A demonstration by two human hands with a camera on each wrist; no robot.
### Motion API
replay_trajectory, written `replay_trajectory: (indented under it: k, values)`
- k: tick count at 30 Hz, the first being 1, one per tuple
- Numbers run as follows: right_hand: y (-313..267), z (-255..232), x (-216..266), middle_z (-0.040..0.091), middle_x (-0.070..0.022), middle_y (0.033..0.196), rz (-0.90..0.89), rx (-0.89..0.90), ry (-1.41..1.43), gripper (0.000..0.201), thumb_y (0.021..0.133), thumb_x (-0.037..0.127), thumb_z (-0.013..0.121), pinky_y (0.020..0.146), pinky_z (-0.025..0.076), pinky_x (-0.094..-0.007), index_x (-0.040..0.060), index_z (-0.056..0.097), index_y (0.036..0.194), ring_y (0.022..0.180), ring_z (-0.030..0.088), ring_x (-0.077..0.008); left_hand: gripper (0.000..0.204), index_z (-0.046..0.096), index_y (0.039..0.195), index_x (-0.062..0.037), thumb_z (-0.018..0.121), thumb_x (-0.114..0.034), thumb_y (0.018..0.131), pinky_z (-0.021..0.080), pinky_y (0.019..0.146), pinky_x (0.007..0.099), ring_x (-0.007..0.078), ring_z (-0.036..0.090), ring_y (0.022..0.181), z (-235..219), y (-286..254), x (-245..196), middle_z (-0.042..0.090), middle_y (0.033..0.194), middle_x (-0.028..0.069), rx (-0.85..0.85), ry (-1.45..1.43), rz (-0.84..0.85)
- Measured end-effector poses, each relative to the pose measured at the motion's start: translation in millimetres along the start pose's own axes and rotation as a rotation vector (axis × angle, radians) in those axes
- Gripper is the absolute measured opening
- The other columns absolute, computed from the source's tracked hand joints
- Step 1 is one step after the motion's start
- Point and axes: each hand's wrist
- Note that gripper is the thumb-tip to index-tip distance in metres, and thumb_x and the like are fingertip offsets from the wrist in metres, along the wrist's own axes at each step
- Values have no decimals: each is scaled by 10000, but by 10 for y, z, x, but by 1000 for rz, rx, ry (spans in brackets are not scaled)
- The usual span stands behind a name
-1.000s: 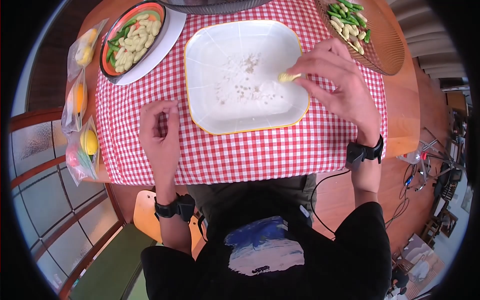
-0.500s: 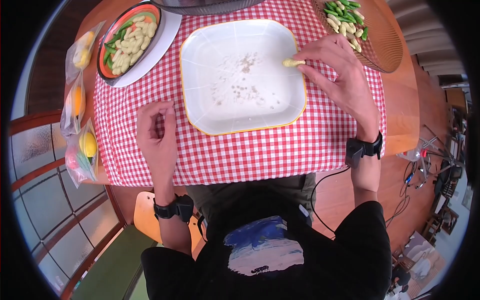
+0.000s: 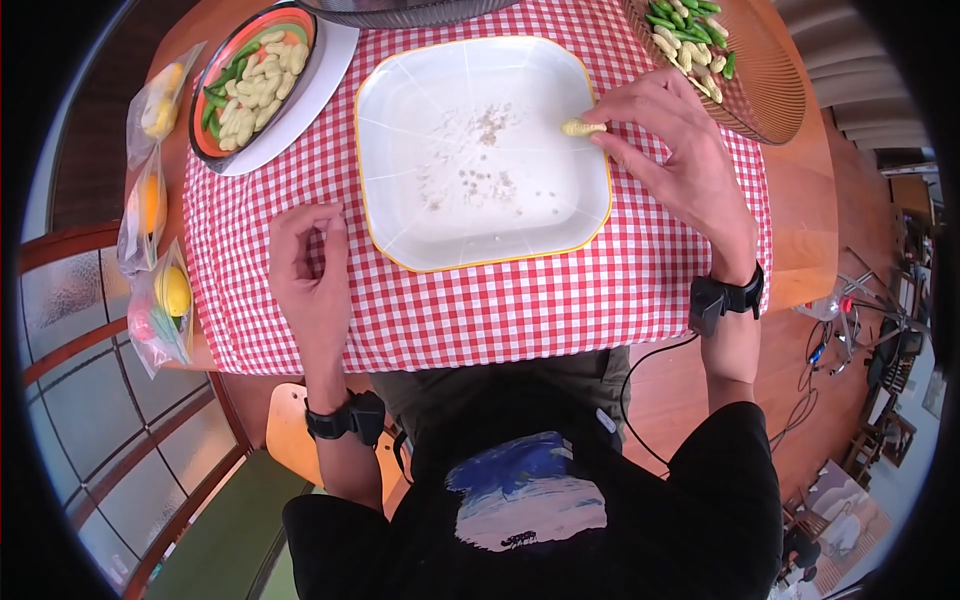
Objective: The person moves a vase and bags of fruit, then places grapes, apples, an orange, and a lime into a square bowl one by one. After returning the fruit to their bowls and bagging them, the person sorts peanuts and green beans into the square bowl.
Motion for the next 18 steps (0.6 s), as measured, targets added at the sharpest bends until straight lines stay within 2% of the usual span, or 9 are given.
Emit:
replay_trajectory:
  k: [14, 16, 18]
  values:
    - [11, 17, 11, 768, -31, 1045, 4, -1, 11, 219, 883, 71, 856, 917, 571, -372, 64, 829, 1100, 987, 657, -230, 165, 749, 1191, -55, 701, 18, 1051, 533, 832, 222, 73, 643, 993, -21, -7, 26, 653, 1182, 15, 4, 0, 4]
    - [6, 22, 10, 769, -33, 1049, 5, -5, 9, 218, 880, 75, 859, 926, 565, -376, 63, 828, 1095, 988, 657, -236, 160, 686, 1226, 4, 643, 57, 1081, 548, 1007, 265, 115, 682, 1133, -45, -15, 20, 648, 1223, 51, 45, 44, -21]
    - [10, 19, 10, 770, -33, 1050, 3, -6, 6, 214, 880, 78, 860, 934, 560, -377, 63, 827, 1091, 991, 657, -239, 160, 686, 1226, 4, 644, 55, 1081, 549, 1011, 266, 118, 683, 1138, -44, -15, 17, 649, 1225, 53, 43, 42, -23]
Point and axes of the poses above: each hand's wrist, its own y-axis towards the middle knuckle, its own z-axis out of the palm, x = y × z
